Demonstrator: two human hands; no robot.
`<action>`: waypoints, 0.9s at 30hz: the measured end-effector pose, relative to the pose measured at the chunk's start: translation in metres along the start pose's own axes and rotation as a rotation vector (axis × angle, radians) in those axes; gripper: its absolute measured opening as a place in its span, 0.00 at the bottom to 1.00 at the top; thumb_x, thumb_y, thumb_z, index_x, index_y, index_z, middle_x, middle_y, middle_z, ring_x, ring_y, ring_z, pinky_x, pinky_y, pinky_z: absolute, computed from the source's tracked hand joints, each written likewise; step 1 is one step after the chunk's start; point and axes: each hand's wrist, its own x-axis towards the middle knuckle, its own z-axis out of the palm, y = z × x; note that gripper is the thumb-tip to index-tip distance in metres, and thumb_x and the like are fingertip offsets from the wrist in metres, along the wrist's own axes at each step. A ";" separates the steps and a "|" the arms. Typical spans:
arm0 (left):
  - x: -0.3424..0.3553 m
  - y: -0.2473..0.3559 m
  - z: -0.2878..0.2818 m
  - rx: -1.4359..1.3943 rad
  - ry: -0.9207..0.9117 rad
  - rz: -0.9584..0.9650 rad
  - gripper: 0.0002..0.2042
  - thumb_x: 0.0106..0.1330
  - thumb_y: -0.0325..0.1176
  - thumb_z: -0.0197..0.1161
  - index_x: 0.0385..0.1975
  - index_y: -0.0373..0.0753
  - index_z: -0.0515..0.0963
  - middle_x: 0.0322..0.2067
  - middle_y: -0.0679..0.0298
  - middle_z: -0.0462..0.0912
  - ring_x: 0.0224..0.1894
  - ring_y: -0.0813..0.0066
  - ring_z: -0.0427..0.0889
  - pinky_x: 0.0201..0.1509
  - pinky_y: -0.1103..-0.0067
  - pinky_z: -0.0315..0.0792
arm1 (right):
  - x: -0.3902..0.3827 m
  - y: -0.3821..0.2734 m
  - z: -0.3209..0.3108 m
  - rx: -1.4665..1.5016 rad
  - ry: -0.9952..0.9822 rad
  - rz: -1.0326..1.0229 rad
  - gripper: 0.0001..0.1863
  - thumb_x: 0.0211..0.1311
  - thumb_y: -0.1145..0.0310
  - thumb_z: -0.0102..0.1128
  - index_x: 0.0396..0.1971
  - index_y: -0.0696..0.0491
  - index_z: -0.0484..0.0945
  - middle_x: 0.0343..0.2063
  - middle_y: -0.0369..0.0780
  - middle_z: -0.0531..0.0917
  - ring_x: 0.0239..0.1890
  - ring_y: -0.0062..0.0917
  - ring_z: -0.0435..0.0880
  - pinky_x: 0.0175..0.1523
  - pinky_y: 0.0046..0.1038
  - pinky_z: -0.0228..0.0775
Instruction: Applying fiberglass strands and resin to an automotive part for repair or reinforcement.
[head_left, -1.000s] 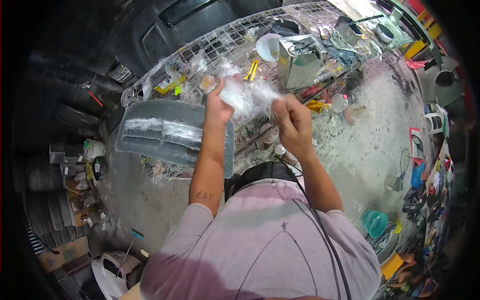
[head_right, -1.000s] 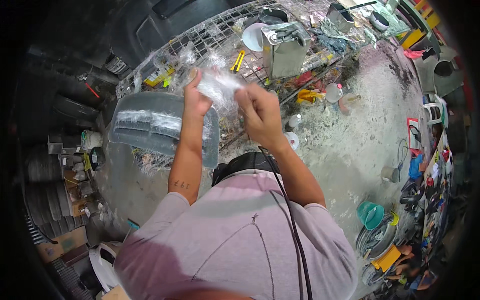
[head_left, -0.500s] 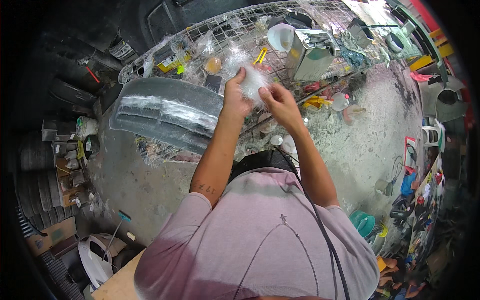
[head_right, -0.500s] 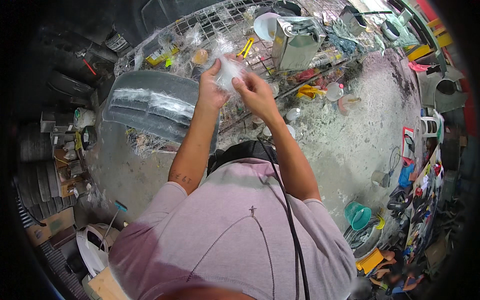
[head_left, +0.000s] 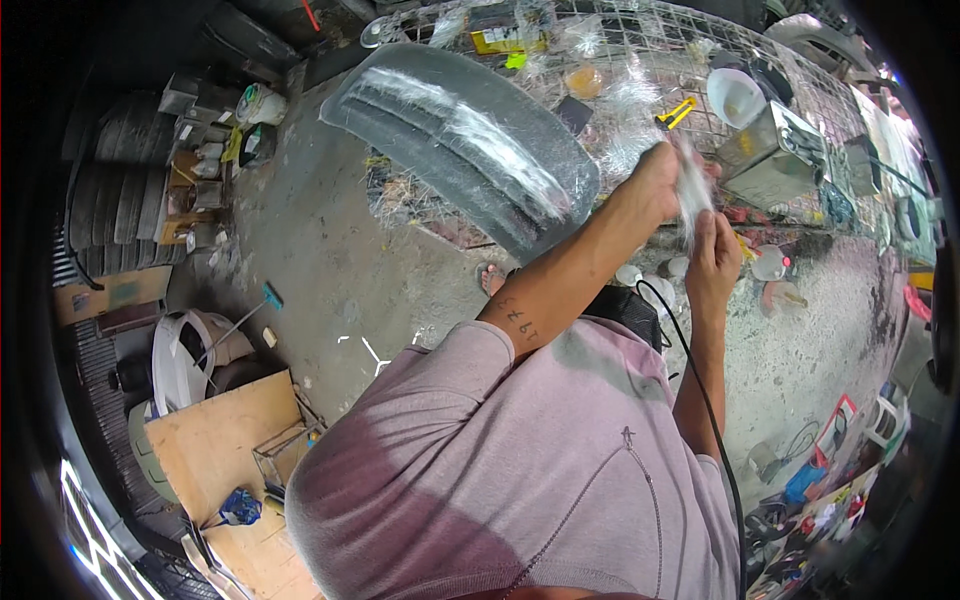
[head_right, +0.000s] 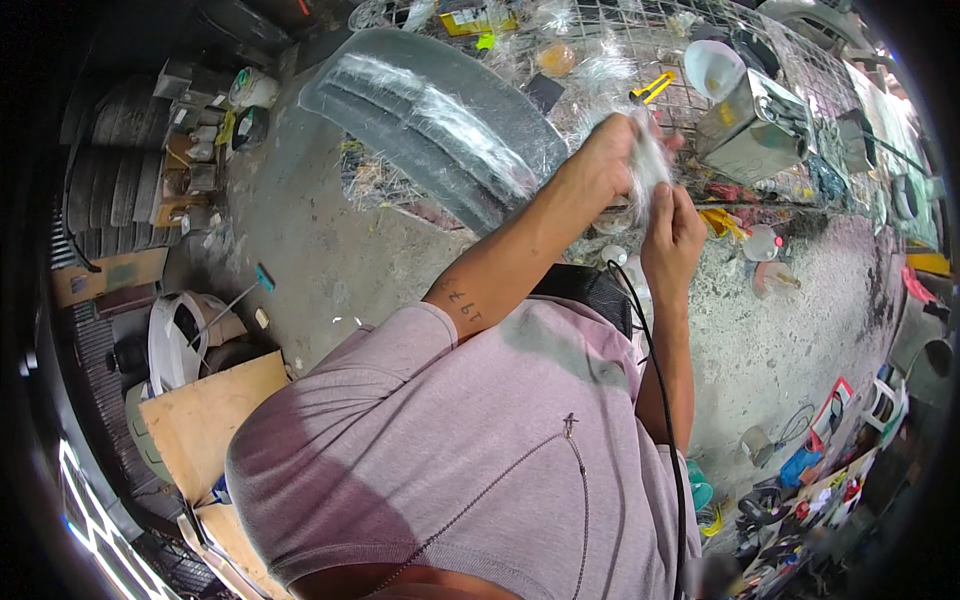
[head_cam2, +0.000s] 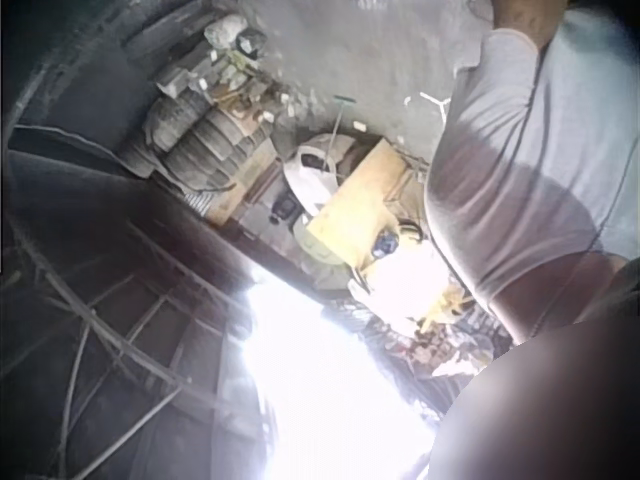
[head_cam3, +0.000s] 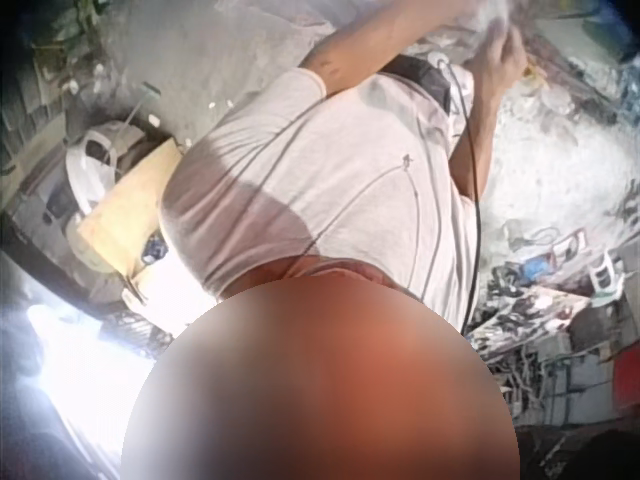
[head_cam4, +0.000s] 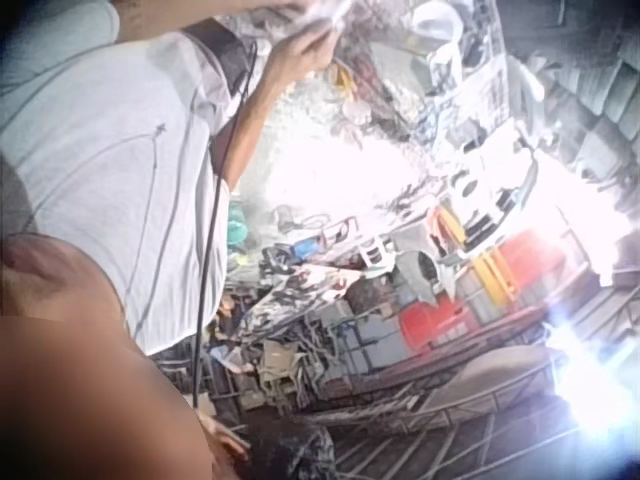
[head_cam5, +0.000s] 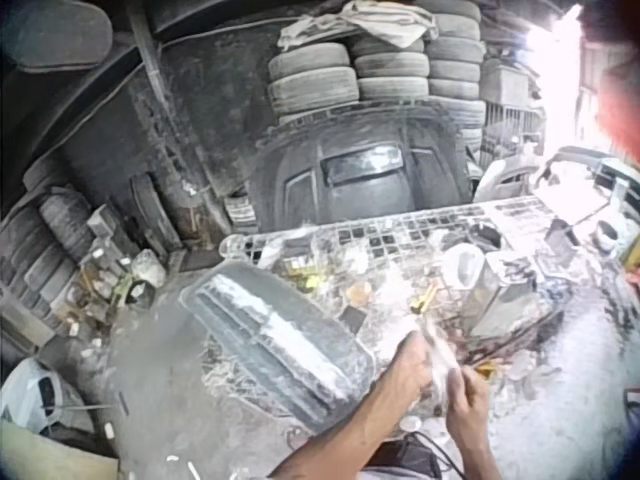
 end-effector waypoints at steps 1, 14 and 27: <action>0.010 0.020 -0.016 -0.103 0.094 0.201 0.07 0.70 0.34 0.45 0.36 0.40 0.70 0.25 0.60 0.74 0.35 0.58 0.82 0.35 0.60 0.77 | -0.007 -0.006 -0.001 -0.072 -0.006 -0.068 0.17 0.73 0.65 0.49 0.24 0.59 0.71 0.16 0.29 0.64 0.21 0.12 0.58 0.25 0.20 0.49; -0.055 0.034 -0.008 0.365 -0.343 0.315 0.33 0.70 0.58 0.47 0.58 0.30 0.66 0.53 0.50 0.75 0.57 0.58 0.75 0.63 0.63 0.69 | 0.051 -0.010 0.031 -0.201 -0.043 -0.084 0.15 0.65 0.60 0.61 0.32 0.59 0.80 0.16 0.29 0.72 0.21 0.11 0.67 0.26 0.19 0.58; -0.067 0.019 0.002 0.340 -0.241 0.196 0.17 0.73 0.37 0.44 0.53 0.31 0.67 0.49 0.51 0.76 0.58 0.54 0.74 0.63 0.57 0.66 | 0.025 0.027 0.024 0.062 -0.292 -0.004 0.19 0.72 0.59 0.47 0.23 0.56 0.72 0.17 0.29 0.70 0.20 0.13 0.64 0.25 0.23 0.59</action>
